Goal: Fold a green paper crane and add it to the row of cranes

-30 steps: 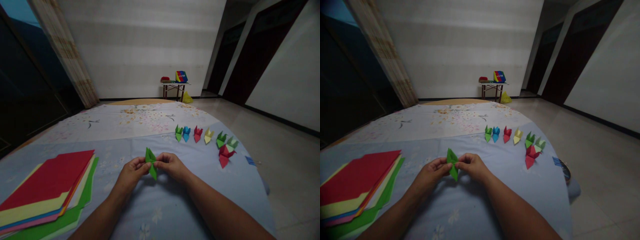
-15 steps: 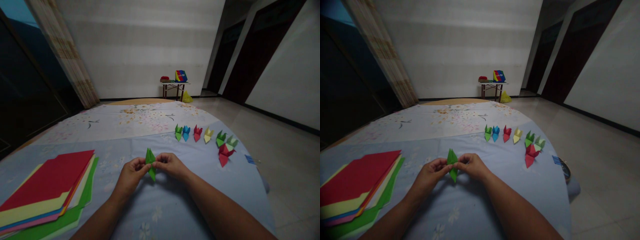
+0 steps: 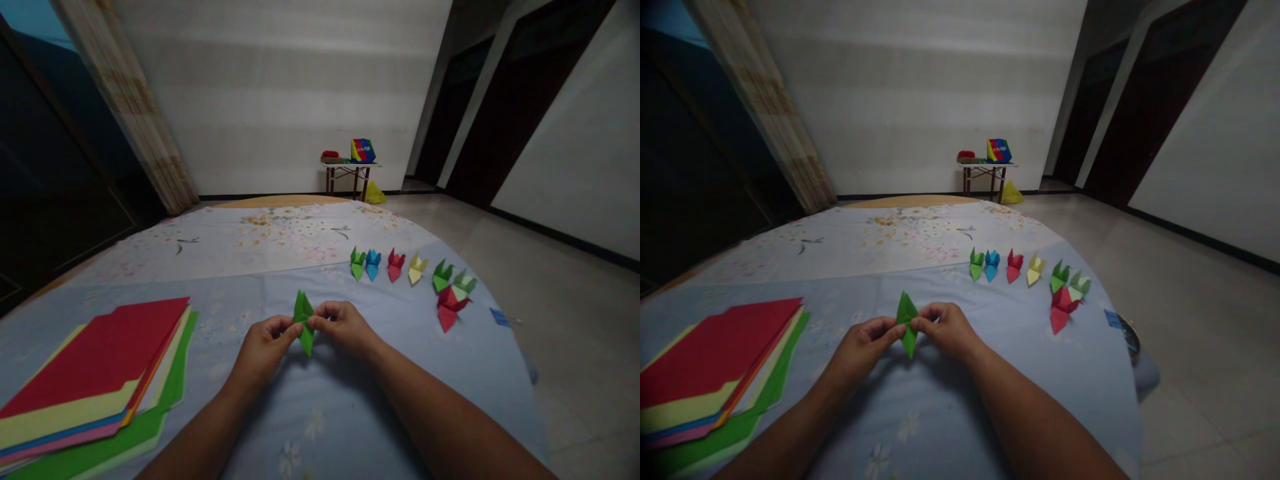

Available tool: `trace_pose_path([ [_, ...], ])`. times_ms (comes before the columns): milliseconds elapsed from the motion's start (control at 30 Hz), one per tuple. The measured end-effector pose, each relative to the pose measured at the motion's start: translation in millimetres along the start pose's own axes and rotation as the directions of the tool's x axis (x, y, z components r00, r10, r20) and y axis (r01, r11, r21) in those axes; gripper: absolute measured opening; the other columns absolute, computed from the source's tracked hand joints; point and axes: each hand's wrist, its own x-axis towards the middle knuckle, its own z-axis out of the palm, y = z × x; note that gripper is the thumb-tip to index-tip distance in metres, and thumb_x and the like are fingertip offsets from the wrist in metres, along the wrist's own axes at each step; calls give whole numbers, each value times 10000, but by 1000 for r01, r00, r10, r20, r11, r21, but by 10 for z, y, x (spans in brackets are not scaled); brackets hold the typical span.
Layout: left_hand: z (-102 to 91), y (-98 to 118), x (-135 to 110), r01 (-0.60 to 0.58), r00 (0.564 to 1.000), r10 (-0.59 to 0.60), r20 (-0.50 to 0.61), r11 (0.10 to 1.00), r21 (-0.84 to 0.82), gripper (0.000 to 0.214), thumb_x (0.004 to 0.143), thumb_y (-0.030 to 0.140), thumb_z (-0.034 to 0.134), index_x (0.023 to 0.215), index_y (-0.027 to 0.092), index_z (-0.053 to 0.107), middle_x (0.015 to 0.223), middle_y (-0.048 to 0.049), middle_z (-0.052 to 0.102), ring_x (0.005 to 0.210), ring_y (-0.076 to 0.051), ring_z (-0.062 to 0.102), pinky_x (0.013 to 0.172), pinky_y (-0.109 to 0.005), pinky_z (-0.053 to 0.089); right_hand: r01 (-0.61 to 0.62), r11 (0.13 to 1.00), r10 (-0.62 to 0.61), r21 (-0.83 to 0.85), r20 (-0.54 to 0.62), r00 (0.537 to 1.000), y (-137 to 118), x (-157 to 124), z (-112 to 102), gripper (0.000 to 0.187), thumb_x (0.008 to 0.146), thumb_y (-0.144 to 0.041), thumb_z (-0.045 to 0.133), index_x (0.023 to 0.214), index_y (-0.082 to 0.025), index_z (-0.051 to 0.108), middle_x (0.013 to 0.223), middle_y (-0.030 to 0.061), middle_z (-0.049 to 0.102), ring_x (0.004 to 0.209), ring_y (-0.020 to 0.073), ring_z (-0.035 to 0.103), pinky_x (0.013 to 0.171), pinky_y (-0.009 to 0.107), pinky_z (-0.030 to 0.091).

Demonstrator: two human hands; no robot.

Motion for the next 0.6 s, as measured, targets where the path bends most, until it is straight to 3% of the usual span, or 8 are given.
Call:
trace_pose_path([
  [267, 7, 10, -8, 25, 999, -24, 39, 999, -40, 247, 673, 384, 655, 740, 149, 691, 733, -56, 712, 704, -209, 634, 687, -296, 456, -27, 1000, 26, 14, 24, 999, 27, 7, -28, 208, 692, -335, 657, 692, -127, 634, 607, -11, 575, 532, 78, 455, 523, 212, 334],
  [400, -3, 16, 4, -3, 998, 3, 59, 1000, -7, 271, 715, 398, 619, 798, 150, 690, 769, -57, 710, 741, -217, 637, 707, -302, 462, -51, 991, 40, 127, 89, 995, 53, 15, -23, 228, 690, -347, 667, 742, -127, 634, 635, -12, 595, 545, 75, 481, 558, 216, 360],
  [500, -19, -7, 5, -121, 992, 117, 39, 985, 121, 279, 760, 388, 578, 903, 168, 673, 850, -61, 697, 821, -226, 626, 768, -329, 451, -44, 988, 38, 149, 48, 998, 77, 22, 3, 224, 675, -341, 679, 702, -131, 607, 612, -24, 580, 527, 71, 471, 536, 209, 349],
  [600, -27, -30, -25, -260, 932, 339, -129, 871, 417, 285, 745, 374, 607, 955, 183, 641, 878, -61, 660, 861, -241, 592, 818, -384, 418, -15, 996, 21, 88, -68, 997, 94, 28, 38, 203, 683, -327, 665, 677, -136, 597, 595, -23, 573, 519, 78, 466, 517, 209, 346],
])
